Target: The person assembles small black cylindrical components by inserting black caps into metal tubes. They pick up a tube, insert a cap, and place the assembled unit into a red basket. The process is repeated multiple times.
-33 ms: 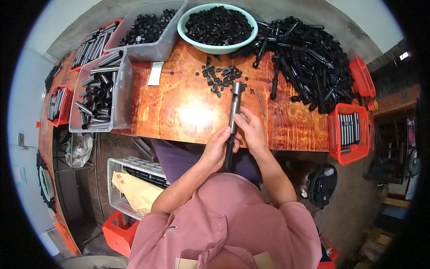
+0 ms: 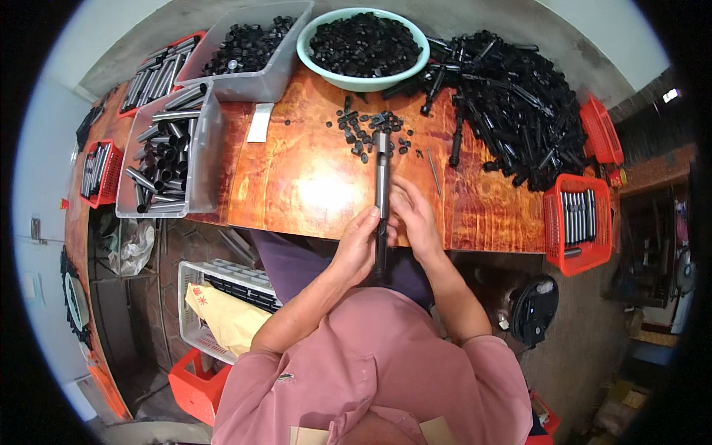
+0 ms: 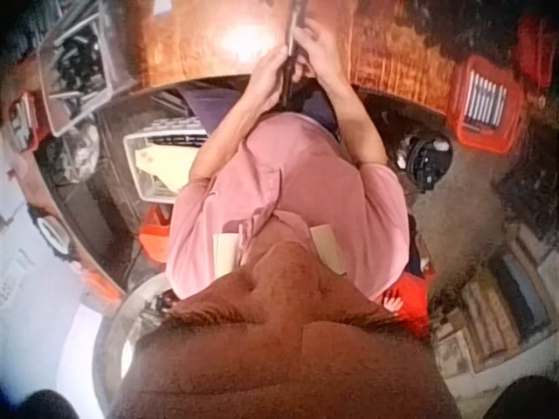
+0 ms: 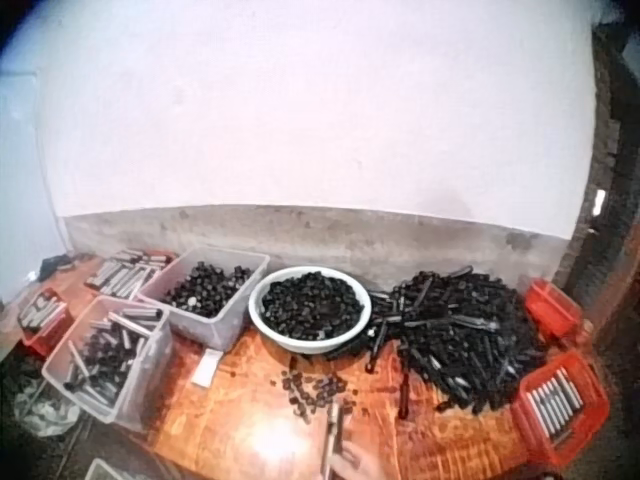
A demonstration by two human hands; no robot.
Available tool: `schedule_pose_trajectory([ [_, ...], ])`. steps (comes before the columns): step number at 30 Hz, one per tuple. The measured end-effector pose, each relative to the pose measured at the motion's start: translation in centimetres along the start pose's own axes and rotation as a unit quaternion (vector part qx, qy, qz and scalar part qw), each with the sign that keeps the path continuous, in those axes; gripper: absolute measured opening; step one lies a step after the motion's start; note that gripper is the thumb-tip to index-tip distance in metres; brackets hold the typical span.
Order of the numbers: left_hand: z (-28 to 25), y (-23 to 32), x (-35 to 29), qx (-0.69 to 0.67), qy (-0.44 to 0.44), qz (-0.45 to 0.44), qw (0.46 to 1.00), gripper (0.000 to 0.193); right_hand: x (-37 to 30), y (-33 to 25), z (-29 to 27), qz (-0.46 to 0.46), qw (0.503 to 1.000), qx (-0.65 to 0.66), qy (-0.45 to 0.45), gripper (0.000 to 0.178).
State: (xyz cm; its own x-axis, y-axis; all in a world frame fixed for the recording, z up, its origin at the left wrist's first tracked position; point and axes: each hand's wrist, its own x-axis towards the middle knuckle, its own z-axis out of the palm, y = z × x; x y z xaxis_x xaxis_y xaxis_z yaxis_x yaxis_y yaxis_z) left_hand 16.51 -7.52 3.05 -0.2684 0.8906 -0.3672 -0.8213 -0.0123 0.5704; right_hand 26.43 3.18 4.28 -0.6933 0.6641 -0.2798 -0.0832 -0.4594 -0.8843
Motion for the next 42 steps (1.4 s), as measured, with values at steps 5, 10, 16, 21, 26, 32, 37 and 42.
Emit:
schedule_pose_trajectory([
  [5,-1.7,1.7,0.9,0.017,0.007,0.079,0.997,0.027,-3.7,2.9,1.2,-0.128,0.976,-0.179,-0.006,0.044],
  [10,-0.6,4.9,1.7,-0.040,0.009,0.133,0.990,0.065,-4.6,2.1,1.1,-0.077,0.953,-0.293,-0.026,0.036],
  [16,-1.8,8.3,4.7,-0.152,0.065,0.150,0.975,0.055,-5.7,2.4,2.4,-0.083,0.969,-0.230,-0.025,0.045],
  [21,-2.8,9.6,5.2,-0.215,0.162,0.191,0.944,0.053,-7.1,3.0,0.5,-0.320,0.913,-0.217,0.128,0.070],
  [26,1.4,5.5,4.0,-0.178,0.156,0.121,0.964,0.054,-3.5,3.7,3.5,-0.310,0.932,-0.158,0.100,0.074],
  [32,-0.5,6.6,4.1,-0.178,0.160,0.152,0.959,0.053,-4.0,3.6,3.4,-0.323,0.925,-0.157,0.127,0.062],
  [37,1.7,5.2,3.9,-0.138,0.136,0.141,0.971,0.051,-1.8,3.6,3.5,-0.151,0.981,0.057,0.108,0.049],
  [42,0.8,6.3,3.9,-0.135,0.146,0.157,0.967,0.030,-3.3,3.7,1.0,-0.076,0.997,-0.002,0.032,0.043],
])
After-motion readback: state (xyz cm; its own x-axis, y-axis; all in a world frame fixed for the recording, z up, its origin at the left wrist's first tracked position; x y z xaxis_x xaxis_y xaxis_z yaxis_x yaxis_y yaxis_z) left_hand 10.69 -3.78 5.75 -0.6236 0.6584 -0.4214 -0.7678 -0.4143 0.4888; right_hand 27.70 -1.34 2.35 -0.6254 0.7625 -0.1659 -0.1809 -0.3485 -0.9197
